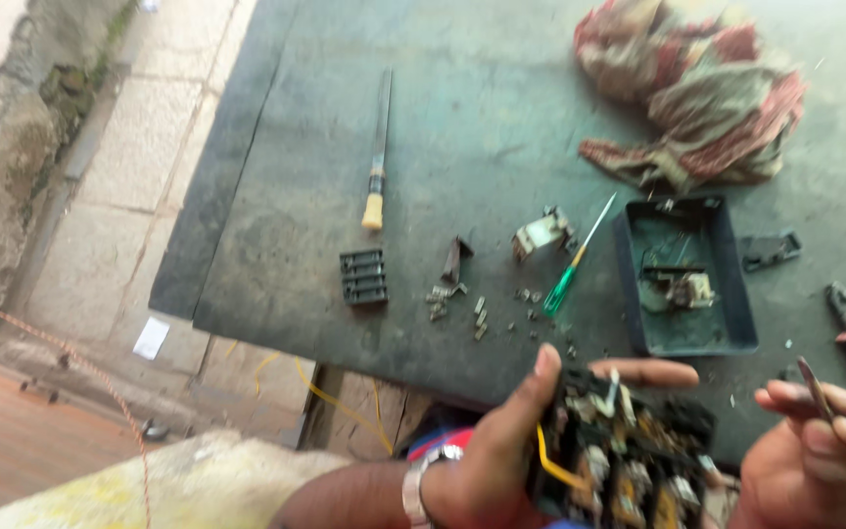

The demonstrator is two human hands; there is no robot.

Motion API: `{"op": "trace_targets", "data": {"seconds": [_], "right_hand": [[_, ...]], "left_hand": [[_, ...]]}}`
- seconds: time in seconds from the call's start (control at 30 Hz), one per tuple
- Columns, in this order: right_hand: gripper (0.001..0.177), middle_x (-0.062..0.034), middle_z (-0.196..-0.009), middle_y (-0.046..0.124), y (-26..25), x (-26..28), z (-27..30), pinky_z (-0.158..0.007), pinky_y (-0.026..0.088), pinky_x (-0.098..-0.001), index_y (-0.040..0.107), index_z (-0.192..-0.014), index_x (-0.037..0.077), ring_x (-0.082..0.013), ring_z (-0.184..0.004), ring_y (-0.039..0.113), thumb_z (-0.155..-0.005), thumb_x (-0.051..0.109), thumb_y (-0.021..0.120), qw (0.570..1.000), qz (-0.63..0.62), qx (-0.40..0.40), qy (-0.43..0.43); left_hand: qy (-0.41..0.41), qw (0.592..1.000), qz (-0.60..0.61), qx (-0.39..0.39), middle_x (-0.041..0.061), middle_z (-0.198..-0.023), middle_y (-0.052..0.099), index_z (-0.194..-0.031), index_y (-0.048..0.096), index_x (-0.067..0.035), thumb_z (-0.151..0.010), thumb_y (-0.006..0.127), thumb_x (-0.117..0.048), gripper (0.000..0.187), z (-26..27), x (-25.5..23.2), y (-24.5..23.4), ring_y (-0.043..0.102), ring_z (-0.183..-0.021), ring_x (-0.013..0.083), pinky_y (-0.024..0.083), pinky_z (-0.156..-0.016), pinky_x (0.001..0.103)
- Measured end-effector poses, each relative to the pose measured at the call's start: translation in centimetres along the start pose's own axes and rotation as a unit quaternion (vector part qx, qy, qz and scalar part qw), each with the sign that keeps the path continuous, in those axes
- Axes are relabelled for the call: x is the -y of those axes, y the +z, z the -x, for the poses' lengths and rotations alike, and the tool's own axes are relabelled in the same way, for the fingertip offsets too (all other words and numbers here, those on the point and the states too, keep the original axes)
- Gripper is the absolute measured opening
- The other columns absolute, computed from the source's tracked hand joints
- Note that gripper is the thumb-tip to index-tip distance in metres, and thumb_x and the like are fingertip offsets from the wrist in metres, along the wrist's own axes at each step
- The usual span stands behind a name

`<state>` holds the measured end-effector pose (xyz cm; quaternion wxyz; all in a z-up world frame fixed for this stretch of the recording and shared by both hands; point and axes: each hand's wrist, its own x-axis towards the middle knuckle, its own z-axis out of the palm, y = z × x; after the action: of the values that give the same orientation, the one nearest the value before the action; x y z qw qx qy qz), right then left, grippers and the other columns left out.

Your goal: The person disassembles a small electrical component on a workbench using a screwdriver and hammer. They remove screws and internal parts, then reassemble the component by inserting a metal piece and tightening screws. The task involves handling multiple small parts and tools on a cluttered table.

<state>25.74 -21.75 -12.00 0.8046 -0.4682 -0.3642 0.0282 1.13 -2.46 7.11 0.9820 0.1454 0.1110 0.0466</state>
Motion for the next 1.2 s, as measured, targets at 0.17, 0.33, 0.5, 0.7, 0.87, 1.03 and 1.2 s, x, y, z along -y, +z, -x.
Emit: {"op": "trace_targets", "data": {"seconds": [0.17, 0.33, 0.5, 0.7, 0.87, 1.03, 1.2], "right_hand": [[0.005, -0.0156, -0.121, 0.061, -4.2, -0.5, 0.6, -0.090, 0.063, -0.0404, 0.058, -0.125, 0.006, -0.0283, -0.104, 0.070, -0.123, 0.001, 0.057, 0.997, 0.067, 0.030, 0.034], [0.013, -0.0155, -0.131, 0.058, -7.1, -1.5, 1.2, -0.097, 0.061, -0.0356, 0.056, -0.128, 0.007, -0.0255, -0.110, 0.069, -0.117, 0.000, 0.053, 0.993, 0.111, 0.037, 0.016], [0.016, -0.0231, -0.126, 0.064, -6.1, 1.7, 0.8, -0.072, 0.051, -0.0252, 0.061, -0.125, 0.007, -0.0208, -0.086, 0.069, -0.111, -0.001, 0.057, 0.985, 0.055, -0.082, 0.142], [0.013, -0.0201, -0.104, 0.071, 3.1, 9.1, -4.3, -0.076, 0.061, -0.0286, 0.066, -0.102, 0.003, -0.0221, -0.086, 0.076, -0.091, 0.008, 0.072, 0.962, 0.100, 0.241, 0.084], [0.020, -0.0188, -0.090, 0.075, 9.7, 11.1, -10.0, -0.072, 0.065, -0.0287, 0.068, -0.088, 0.000, -0.0224, -0.082, 0.079, -0.082, 0.014, 0.080, 0.929, 0.136, 0.330, 0.095], [0.013, -0.0186, -0.091, 0.075, 11.6, 10.8, -10.0, -0.073, 0.064, -0.0288, 0.067, -0.088, 0.000, -0.0202, -0.081, 0.079, -0.087, 0.010, 0.076, 0.935, 0.158, 0.304, 0.094], [0.012, -0.0180, -0.089, 0.075, 11.9, 10.0, -9.6, -0.071, 0.064, -0.0284, 0.068, -0.087, -0.001, -0.0203, -0.080, 0.079, -0.087, 0.008, 0.076, 0.938, 0.159, 0.299, 0.078]], "left_hand": [[0.000, 1.000, 0.003, 0.002, 0.013, -0.132, 0.057, -0.166, 0.031, 0.001, -0.108, 0.033, -0.076, 0.097, -1.1, 0.5, 1.6, 0.058, -0.121, 0.0199, 0.046, -0.115, 0.037], [-0.017, 0.999, -0.044, 0.001, 0.011, -0.128, 0.060, -0.165, 0.032, 0.000, -0.106, 0.038, -0.076, 0.096, -1.2, 1.0, 2.5, 0.060, -0.118, 0.0163, 0.047, -0.110, 0.033], [0.050, 0.983, -0.171, 0.038, 0.006, -0.130, 0.063, -0.159, 0.040, 0.002, -0.106, 0.048, -0.071, 0.090, -3.2, 0.1, 1.1, 0.060, -0.121, 0.0111, 0.048, -0.112, 0.027], [0.056, 0.962, -0.267, -0.024, 0.004, -0.120, 0.066, -0.156, 0.047, 0.005, -0.107, 0.051, -0.063, 0.084, -4.5, 0.6, -1.9, 0.056, -0.101, 0.0054, 0.048, -0.086, 0.021], [0.038, 0.977, -0.206, -0.046, 0.004, -0.122, 0.069, -0.158, 0.047, 0.006, -0.107, 0.051, -0.061, 0.084, -4.7, 2.0, -2.8, 0.061, -0.100, 0.0050, 0.051, -0.083, 0.020], [0.055, 0.975, -0.213, -0.042, 0.004, -0.106, 0.068, -0.155, 0.047, 0.010, -0.113, 0.050, -0.061, 0.083, -5.0, 2.2, -3.1, 0.056, -0.085, 0.0031, 0.050, -0.079, 0.020], [0.045, 0.976, -0.207, -0.041, 0.003, -0.102, 0.067, -0.159, 0.045, 0.008, -0.110, 0.050, -0.061, 0.085, -4.9, 1.6, -3.4, 0.060, -0.088, 0.0073, 0.052, -0.078, 0.022]]}}
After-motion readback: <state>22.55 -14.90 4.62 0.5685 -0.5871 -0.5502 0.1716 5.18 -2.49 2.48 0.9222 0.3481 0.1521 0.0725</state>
